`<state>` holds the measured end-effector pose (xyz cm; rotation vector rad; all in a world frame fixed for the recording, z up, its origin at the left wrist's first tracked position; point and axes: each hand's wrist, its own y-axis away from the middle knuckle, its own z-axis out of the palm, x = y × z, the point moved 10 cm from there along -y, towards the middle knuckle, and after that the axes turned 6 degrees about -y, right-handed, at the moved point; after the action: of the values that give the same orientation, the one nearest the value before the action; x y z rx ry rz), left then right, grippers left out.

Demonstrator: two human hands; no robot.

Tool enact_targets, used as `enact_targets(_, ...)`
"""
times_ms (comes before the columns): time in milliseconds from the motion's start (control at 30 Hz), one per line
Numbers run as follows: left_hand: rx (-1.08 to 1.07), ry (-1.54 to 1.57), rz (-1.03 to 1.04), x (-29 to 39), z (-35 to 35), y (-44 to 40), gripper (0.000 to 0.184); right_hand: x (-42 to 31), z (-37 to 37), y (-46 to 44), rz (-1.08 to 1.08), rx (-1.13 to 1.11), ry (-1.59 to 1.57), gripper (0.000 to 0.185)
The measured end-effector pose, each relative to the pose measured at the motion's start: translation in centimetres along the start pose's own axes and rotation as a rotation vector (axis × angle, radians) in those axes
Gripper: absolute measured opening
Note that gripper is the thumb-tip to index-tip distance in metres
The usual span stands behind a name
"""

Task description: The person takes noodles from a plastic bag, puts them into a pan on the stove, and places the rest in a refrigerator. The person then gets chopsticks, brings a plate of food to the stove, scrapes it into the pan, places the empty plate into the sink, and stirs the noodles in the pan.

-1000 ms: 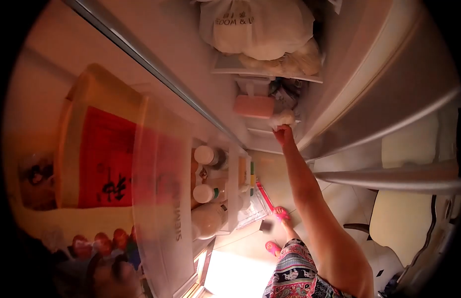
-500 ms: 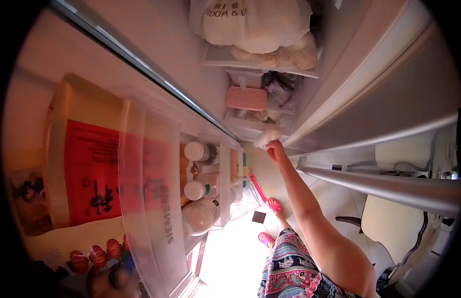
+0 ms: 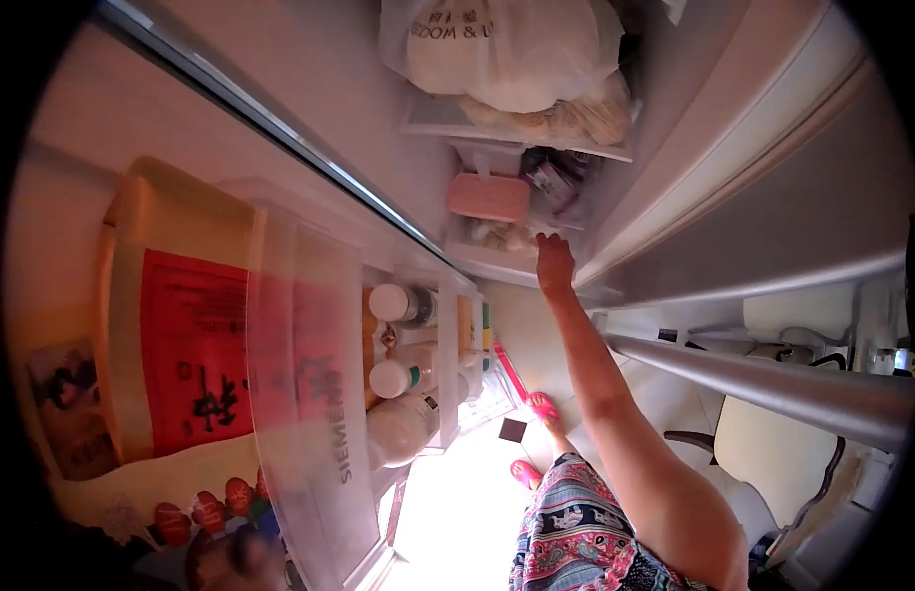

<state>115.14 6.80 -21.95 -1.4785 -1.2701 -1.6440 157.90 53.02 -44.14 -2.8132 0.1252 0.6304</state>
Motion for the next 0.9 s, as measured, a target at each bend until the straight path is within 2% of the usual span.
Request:
enact_targets(67, -0.003, 0.000, 0.015, 0.7, 0.5, -0.7, 0.047, 1.6, 4.4, -1.1, 0.049, -0.005, 0.035, 0.016)
enact_targets(133, 0.002, 0.010, 0.032, 1.1, 0.0, -1.0, 0.047, 4.8, 11.5, -1.9, 0.118, -0.208, 0.002, 0.017)
enact_targets(200, -0.002, 0.011, 0.040, 1.6, 0.1, -1.4, 0.047, 2.9, 9.1, -1.6, 0.041, -0.227, -0.107, 0.024)
enact_targets(267, -0.007, 0.019, 0.047, 2.2, 0.3, -1.9, 0.047, -1.4, 1.5, -0.9, -0.041, -0.028, 0.040, 0.021)
enact_targets(300, -0.008, 0.027, 0.050, 2.6, 0.2, -2.2, 0.047, -2.6, 0.7, 0.7, -0.015, -0.056, 0.010, 0.022)
enact_targets(333, -0.011, 0.030, 0.050, 2.8, 0.5, -2.3, 0.047, -3.1, 0.6, 2.7, 0.012, -0.088, -0.020, 0.023)
enact_targets(400, -0.009, 0.034, 0.065, 3.7, 0.6, -2.8, 0.047, -0.4, 7.2, 5.1, 0.086, -0.396, 0.006, 0.023)
enact_targets(433, -0.013, 0.039, 0.068, 4.1, 0.9, -3.0, 0.047, -0.5, 7.0, 4.9, 0.084, -0.385, 0.003, 0.023)
enact_targets(500, -0.023, 0.047, 0.093, 5.2, 1.4, -3.4, 0.047, -1.5, 8.0, 4.7, 0.039, -0.520, -0.007, 0.025)
enact_targets(533, -0.027, 0.051, 0.114, 6.2, 1.8, -3.8, 0.047, -0.9, 8.6, 4.5, 0.034, -0.509, -0.016, 0.025)
enact_targets(600, -0.051, 0.065, 0.162, 8.4, 2.3, -4.2, 0.047, -1.3, 9.8, 3.8, -0.158, -0.420, -0.029, 0.029)
enact_targets(633, -0.074, 0.064, 0.188, 9.9, 2.9, -4.4, 0.047, -1.0, 7.7, 4.2, -0.055, -0.297, -0.171, 0.035)
enact_targets(667, -0.095, 0.072, 0.222, 11.6, 3.5, -4.5, 0.047, -1.8, 6.5, 4.9, -0.027, -0.277, -0.246, 0.041)
enact_targets(700, -0.121, 0.084, 0.253, 13.4, 3.9, -4.5, 0.047, -1.7, 6.0, 6.2, 0.002, -0.255, -0.318, 0.048)
enact_targets(733, -0.143, 0.094, 0.290, 15.1, 4.4, -4.4, 0.046, -2.2, 6.2, 8.2, -0.003, -0.369, -0.345, 0.040)
enact_targets(800, -0.207, 0.129, 0.359, 18.6, 5.1, -3.9, 0.046, -5.1, 5.8, 14.2, -0.262, -0.506, -0.162, 0.030)
enact_targets(833, -0.242, 0.143, 0.392, 20.8, 5.3, -3.5, 0.046, -5.7, 2.9, 17.5, -0.159, -0.410, -0.223, 0.024)
enact_targets(867, -0.282, 0.155, 0.437, 22.9, 6.0, -3.1, 0.046, -6.3, 2.8, 21.5, -0.127, -0.453, -0.298, 0.019)
enact_targets(900, -0.321, 0.164, 0.479, 25.1, 6.1, -2.5, 0.046, -7.4, 3.5, 26.9, -0.152, -0.645, -0.366, 0.016)
